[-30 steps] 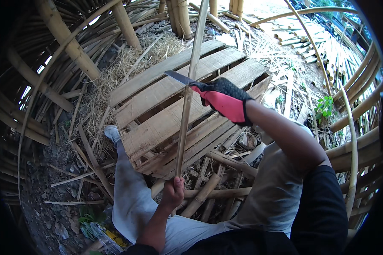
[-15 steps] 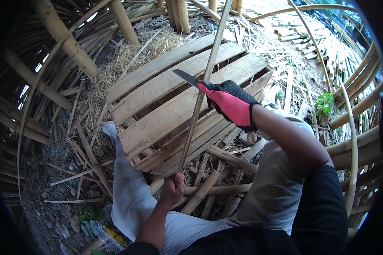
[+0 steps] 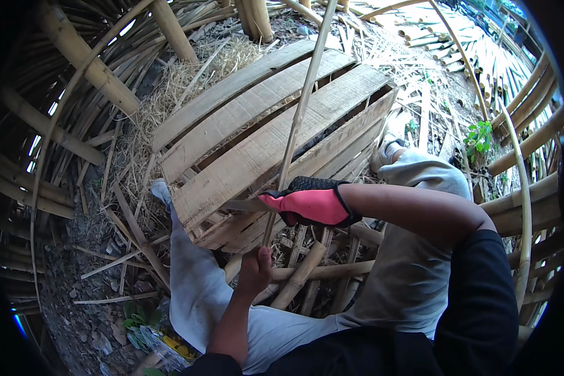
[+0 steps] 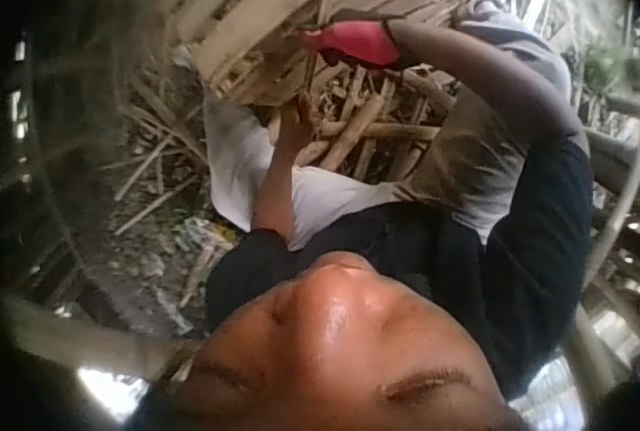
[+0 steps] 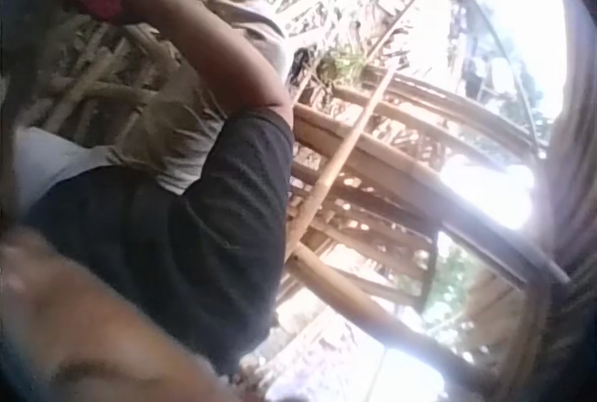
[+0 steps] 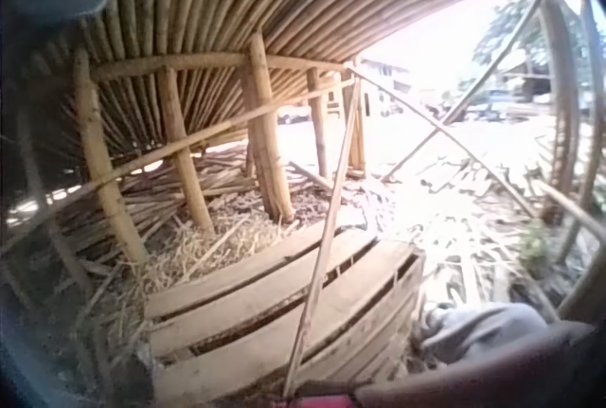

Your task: The person sits on a low platform and uses a knife to shave and smooth a long bamboo stick. They hold the stick with one hand and scrape along its length with the other, occasionally rotating the stick to work different sides.

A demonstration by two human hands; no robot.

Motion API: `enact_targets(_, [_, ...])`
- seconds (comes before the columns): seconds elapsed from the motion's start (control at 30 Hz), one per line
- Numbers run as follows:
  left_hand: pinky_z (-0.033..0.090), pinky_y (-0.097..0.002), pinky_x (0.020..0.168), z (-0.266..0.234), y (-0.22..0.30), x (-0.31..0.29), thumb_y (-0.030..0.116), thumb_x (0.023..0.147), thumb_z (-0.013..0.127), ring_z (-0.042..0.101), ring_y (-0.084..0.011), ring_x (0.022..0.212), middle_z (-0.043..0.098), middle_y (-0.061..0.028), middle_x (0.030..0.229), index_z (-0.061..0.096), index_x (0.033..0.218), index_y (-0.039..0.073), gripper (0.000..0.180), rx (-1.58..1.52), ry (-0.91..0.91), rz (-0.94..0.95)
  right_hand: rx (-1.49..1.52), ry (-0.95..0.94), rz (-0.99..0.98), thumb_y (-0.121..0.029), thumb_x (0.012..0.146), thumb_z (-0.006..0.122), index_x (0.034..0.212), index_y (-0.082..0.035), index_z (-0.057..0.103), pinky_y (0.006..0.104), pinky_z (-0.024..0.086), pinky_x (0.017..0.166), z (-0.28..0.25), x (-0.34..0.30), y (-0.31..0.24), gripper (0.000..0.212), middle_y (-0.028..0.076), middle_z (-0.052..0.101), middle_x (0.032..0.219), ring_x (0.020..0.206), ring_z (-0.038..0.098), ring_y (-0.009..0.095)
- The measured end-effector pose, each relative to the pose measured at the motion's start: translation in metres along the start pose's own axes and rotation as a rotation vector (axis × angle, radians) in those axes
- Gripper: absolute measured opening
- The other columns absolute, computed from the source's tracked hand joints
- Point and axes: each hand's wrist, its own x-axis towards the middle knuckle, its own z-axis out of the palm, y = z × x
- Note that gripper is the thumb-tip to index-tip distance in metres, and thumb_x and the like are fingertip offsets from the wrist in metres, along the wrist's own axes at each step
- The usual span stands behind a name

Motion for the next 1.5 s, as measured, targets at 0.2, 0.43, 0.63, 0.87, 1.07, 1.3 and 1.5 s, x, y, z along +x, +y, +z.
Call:
enact_targets(0.2, [0.044, -0.0406, 0.06, -0.001, -0.028, -0.007, 0.041, 0.106, 0.039, 0.057, -0.0295, 0.059, 0.055, -0.0151, 0.062, 0.06, 0.081, -0.004, 0.055, 0.002, 0.016, 0.039, 0.105, 0.241, -0.318, -0.047, 0.099, 0.054, 0.099, -0.003, 0.069, 0.0239, 0.043, 0.054, -0.042, -0.03, -0.029, 0.046, -0.001, 0.055, 0.065, 0.057, 0.053, 0.008])
enact_targets(0.43, [0.043, -0.0389, 0.06, -0.003, -0.022, -0.01, 0.042, 0.106, 0.038, 0.054, -0.0255, 0.058, 0.054, -0.013, 0.061, 0.059, 0.081, -0.002, 0.055, 0.011, 0.0, 0.016, -0.398, 0.687, -0.218, -0.02, 0.095, 0.056, 0.106, -0.007, 0.072, 0.0328, 0.05, 0.064, -0.059, -0.045, -0.017, 0.024, 0.008, 0.066, 0.073, 0.065, 0.063, 0.016])
enact_targets(0.63, [0.035, -0.027, 0.052, -0.003, -0.015, -0.018, 0.048, 0.107, 0.033, 0.041, -0.0072, 0.055, 0.045, 0.0027, 0.061, 0.048, 0.075, 0.006, 0.055, -0.121, -0.09, -0.063, -0.651, 0.702, -0.26, -0.031, 0.095, 0.057, 0.097, -0.008, 0.073, 0.0458, 0.054, 0.075, -0.029, -0.018, 0.007, 0.028, 0.023, 0.069, 0.084, 0.084, 0.069, 0.039])
enact_targets(0.87, [0.04, -0.0323, 0.056, 0.001, -0.014, -0.019, 0.04, 0.108, 0.035, 0.047, -0.0128, 0.057, 0.05, -0.0022, 0.061, 0.053, 0.078, 0.003, 0.052, -0.139, -0.108, -0.137, -0.67, 0.724, -0.232, -0.025, 0.093, 0.059, 0.099, -0.007, 0.071, 0.0437, 0.053, 0.071, -0.037, -0.016, 0.008, 0.023, 0.021, 0.068, 0.08, 0.079, 0.069, 0.036])
enact_targets(1.07, [0.038, -0.0298, 0.055, 0.003, -0.015, -0.018, 0.043, 0.108, 0.035, 0.045, -0.0102, 0.057, 0.049, 0.0003, 0.061, 0.053, 0.076, 0.002, 0.054, -0.27, -0.165, -0.161, -0.561, 0.728, -0.204, -0.031, 0.095, 0.056, 0.091, 0.0, 0.069, 0.0445, 0.051, 0.071, -0.044, -0.015, 0.005, 0.033, 0.026, 0.065, 0.082, 0.079, 0.067, 0.04])
enact_targets(1.3, [0.035, -0.0269, 0.053, 0.006, -0.014, -0.016, 0.049, 0.107, 0.033, 0.04, -0.0071, 0.056, 0.043, 0.0032, 0.061, 0.048, 0.074, 0.005, 0.058, -0.389, -0.243, -0.236, -0.622, 0.695, -0.265, -0.031, 0.095, 0.054, 0.096, -0.002, 0.072, 0.0464, 0.053, 0.073, -0.045, -0.006, 0.023, 0.034, 0.027, 0.067, 0.084, 0.082, 0.068, 0.042])
enact_targets(1.5, [0.033, -0.0249, 0.052, 0.001, -0.001, -0.011, 0.054, 0.106, 0.03, 0.038, -0.006, 0.055, 0.043, 0.0039, 0.062, 0.049, 0.077, 0.005, 0.06, -0.392, -0.315, -0.283, -0.529, 0.588, -0.219, -0.035, 0.097, 0.053, 0.091, -0.001, 0.071, 0.0432, 0.052, 0.074, -0.027, -0.011, 0.022, 0.039, 0.026, 0.066, 0.086, 0.083, 0.068, 0.039])
